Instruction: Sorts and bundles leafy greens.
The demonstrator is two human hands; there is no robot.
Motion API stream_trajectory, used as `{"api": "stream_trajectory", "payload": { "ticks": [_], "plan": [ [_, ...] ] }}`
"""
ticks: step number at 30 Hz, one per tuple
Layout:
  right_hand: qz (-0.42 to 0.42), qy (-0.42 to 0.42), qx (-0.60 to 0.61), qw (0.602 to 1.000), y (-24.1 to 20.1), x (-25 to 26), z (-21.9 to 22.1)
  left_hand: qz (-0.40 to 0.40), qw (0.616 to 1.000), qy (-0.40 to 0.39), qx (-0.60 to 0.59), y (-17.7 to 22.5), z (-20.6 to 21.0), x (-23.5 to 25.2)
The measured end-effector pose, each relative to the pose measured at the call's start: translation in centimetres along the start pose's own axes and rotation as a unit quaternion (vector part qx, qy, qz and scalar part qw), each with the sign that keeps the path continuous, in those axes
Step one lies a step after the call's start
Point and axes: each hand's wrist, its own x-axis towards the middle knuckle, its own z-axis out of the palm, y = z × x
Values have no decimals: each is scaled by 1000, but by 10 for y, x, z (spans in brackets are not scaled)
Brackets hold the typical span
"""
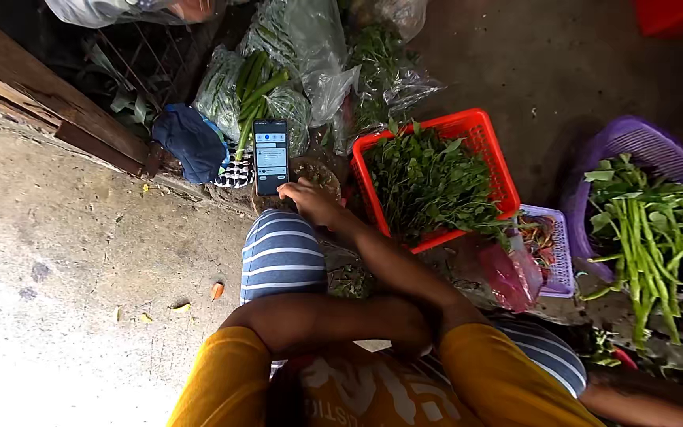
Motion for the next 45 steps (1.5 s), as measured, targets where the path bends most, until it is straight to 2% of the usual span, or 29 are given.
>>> {"api": "stream_trajectory", "payload": {
  "ticks": [3,6,8,11,14,16,19,21,23,27,29,30,32,34,36,38,40,42,43,45],
  "plan": [
    [-4,33,16,999,7,9,-7,-4,1000,2,-4,-5,-4,-9],
    [20,89,35,995,14,13,-31,-23,998,27,-48,1,-23,-42],
    [36,118,45,991,17,10,-51,-34,994,83,-69,3,-27,-52],
    [40,168,61,983,21,-9,-72,-33,987,144,-62,-3,-20,-31],
    [40,197,67,977,18,-49,-92,-104,989,83,-69,7,-41,-39],
    [55,203,52,976,12,-91,-108,-153,982,71,-90,9,-53,-42],
    [107,200,20,974,11,-168,-134,-165,981,69,-78,6,-66,-50],
    [175,224,33,958,15,-221,-149,-163,979,80,-90,6,-69,-59],
    [276,293,69,913,24,-279,-162,-160,975,97,-121,9,-70,-63],
    [428,497,109,747,45,-392,-166,-175,981,50,-72,5,-62,-31],
    [471,534,104,694,51,-433,-159,-191,980,19,-60,-2,-56,-14],
    [492,526,100,687,53,-448,-155,-202,978,0,-56,-4,-54,-7],
    [528,455,97,710,54,-467,-146,-222,973,-40,-48,-11,-50,4],
    [532,347,110,765,60,-474,-139,-227,971,-59,-54,-18,-49,12],
    [494,256,113,823,69,-464,-132,-217,971,-58,-80,-23,-52,13],
    [448,195,111,865,72,-439,-126,-213,969,-28,-124,-24,-58,11],
    [401,109,127,901,69,-411,-117,-219,964,-1,-152,-26,-64,9],
    [359,31,157,920,71,-385,-100,-229,961,16,-156,-33,-66,6],
    [357,21,159,920,75,-373,-93,-237,958,21,-158,-37,-68,4],
    [366,95,141,915,84,-349,-81,-256,953,37,-158,-45,-71,0]
  ]
}}
